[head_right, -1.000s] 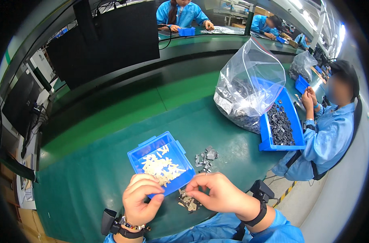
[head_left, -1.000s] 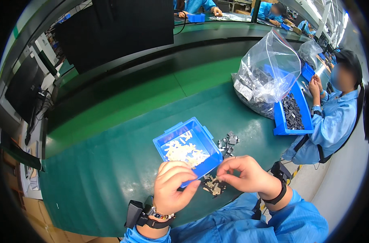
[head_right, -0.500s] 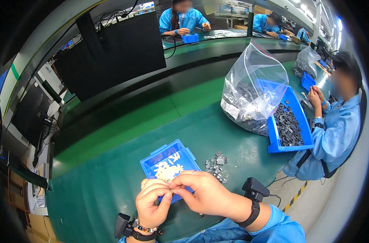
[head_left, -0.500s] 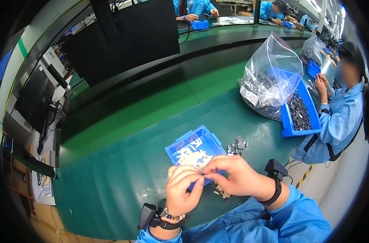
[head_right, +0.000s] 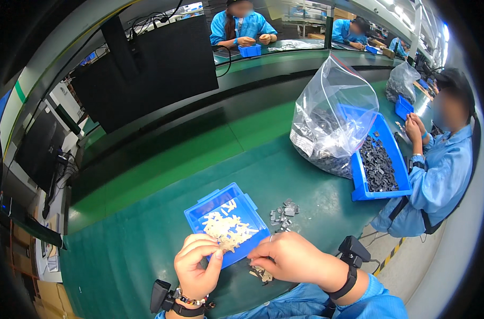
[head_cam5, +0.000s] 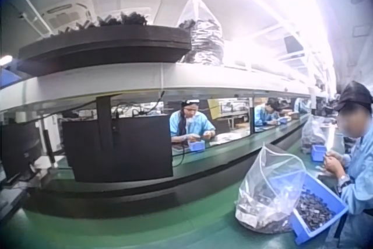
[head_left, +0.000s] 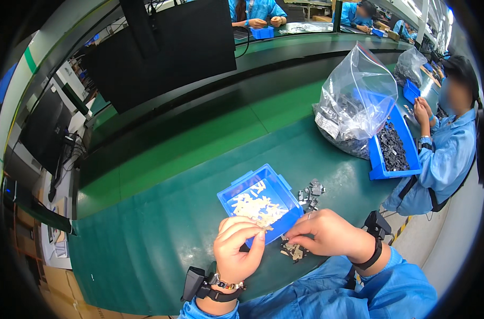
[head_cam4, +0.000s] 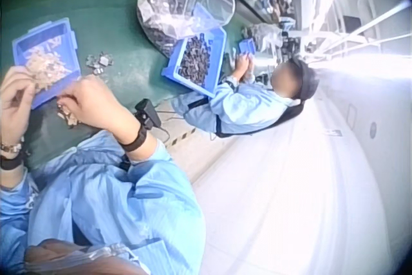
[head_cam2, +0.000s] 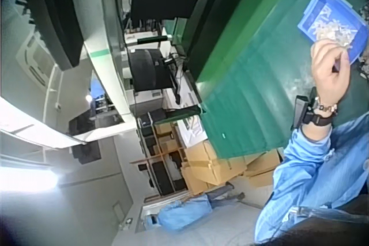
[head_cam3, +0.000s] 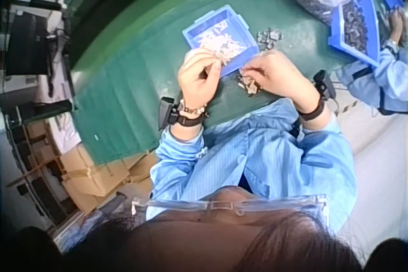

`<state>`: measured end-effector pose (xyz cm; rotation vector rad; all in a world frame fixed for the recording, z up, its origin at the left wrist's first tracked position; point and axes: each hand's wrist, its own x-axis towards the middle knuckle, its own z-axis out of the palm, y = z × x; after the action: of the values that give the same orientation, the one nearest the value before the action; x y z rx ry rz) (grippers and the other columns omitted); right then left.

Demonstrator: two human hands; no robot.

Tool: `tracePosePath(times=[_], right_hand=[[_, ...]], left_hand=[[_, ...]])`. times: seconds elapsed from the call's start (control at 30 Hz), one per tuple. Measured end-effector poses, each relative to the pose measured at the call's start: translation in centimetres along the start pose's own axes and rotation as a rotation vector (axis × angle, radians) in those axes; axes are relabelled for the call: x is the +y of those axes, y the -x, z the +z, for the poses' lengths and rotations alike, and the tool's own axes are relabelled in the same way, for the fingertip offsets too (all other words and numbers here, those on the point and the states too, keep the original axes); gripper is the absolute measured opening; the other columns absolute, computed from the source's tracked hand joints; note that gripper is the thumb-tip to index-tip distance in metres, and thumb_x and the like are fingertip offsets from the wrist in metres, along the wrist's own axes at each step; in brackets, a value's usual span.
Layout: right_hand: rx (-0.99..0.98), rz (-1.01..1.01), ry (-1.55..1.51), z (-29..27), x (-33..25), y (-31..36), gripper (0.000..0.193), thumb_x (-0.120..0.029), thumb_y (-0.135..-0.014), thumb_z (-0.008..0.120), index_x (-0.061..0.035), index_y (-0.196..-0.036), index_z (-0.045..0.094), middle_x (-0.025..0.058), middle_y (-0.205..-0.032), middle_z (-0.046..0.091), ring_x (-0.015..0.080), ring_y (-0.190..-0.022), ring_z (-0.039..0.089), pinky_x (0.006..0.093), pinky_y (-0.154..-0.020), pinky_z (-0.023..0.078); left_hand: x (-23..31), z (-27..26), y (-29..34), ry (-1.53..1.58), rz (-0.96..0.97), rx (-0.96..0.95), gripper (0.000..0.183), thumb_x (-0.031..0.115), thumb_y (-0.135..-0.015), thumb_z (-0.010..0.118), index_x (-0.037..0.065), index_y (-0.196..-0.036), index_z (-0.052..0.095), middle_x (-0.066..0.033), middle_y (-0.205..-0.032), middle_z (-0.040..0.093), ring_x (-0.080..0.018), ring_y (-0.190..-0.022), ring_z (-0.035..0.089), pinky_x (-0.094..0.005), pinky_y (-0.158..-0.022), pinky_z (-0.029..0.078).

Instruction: Assembling small plastic gaskets and metal clips at a factory workbench.

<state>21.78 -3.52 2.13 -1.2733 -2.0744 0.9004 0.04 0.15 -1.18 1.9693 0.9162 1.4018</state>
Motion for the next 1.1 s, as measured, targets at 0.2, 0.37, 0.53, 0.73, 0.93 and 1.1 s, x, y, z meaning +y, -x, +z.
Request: tracePosePath(times=[0.2,0.37,0.53,0.73,0.93,1.1], right_hand=[[0.155,-0.188,0.012,0.6,-1.4,-1.7,0.011,-0.006,-0.081,0.071,-0.0035,-0.092,0.072,0.0109,-0.083,0.069,0.0298,-0.075,0.067,0.0379,-0.067,0.054],[0.297,-0.238,0.034,1.6,-1.9,-2.6,0.013,-0.004,-0.08,0.07,-0.0023,-0.093,0.072,0.0105,-0.086,0.069,0.0296,-0.077,0.067,0.0378,-0.069,0.055],[0.278,-0.283,0.113,1.9,-1.8,-2.8,0.016,0.0,-0.077,0.072,-0.0018,-0.092,0.072,0.0108,-0.089,0.07,0.0277,-0.077,0.067,0.0355,-0.068,0.055],[0.245,-0.279,0.196,1.5,-2.3,-3.0,0.022,0.003,-0.072,0.068,-0.0019,-0.093,0.072,0.0097,-0.093,0.069,0.0273,-0.081,0.067,0.036,-0.07,0.055],[0.24,-0.263,0.227,2.1,-2.1,-3.3,0.023,0.001,-0.07,0.065,0.0004,-0.092,0.07,0.0122,-0.089,0.066,0.0298,-0.083,0.063,0.0383,-0.076,0.053],[0.289,-0.269,0.241,2.4,-1.9,-3.4,0.022,0.0,-0.07,0.065,0.0006,-0.092,0.068,0.0124,-0.086,0.064,0.0305,-0.081,0.062,0.0392,-0.075,0.052]], left_hand=[[-0.1,0.1,0.0,-0.015,0.014,-0.009,0.005,-0.003,-0.075,0.071,0.0,-0.077,0.068,-0.0113,-0.081,0.069,-0.0253,-0.085,0.065,-0.0348,-0.077,0.051],[0.0,0.0,-0.2,-0.026,0.049,-0.055,0.006,-0.003,-0.073,0.072,0.001,-0.076,0.069,-0.0094,-0.08,0.069,-0.0252,-0.085,0.065,-0.0348,-0.078,0.05],[0.2,0.0,-0.2,-0.006,0.034,-0.048,0.007,-0.003,-0.072,0.072,0.001,-0.076,0.07,-0.0085,-0.079,0.069,-0.0254,-0.085,0.065,-0.035,-0.079,0.049],[0.0,-0.1,-0.2,-0.04,0.053,-0.057,0.008,-0.004,-0.071,0.071,0.001,-0.076,0.07,-0.0085,-0.078,0.068,-0.0255,-0.084,0.065,-0.035,-0.078,0.048],[0.0,0.1,-0.2,-0.057,0.054,-0.037,0.009,-0.004,-0.07,0.071,0.001,-0.077,0.07,-0.0081,-0.078,0.068,-0.0251,-0.084,0.065,-0.0346,-0.077,0.049],[0.0,0.0,-0.3,-0.08,0.051,-0.024,0.008,-0.004,-0.071,0.071,0.001,-0.077,0.07,-0.0081,-0.078,0.068,-0.0249,-0.084,0.065,-0.0346,-0.078,0.049]])
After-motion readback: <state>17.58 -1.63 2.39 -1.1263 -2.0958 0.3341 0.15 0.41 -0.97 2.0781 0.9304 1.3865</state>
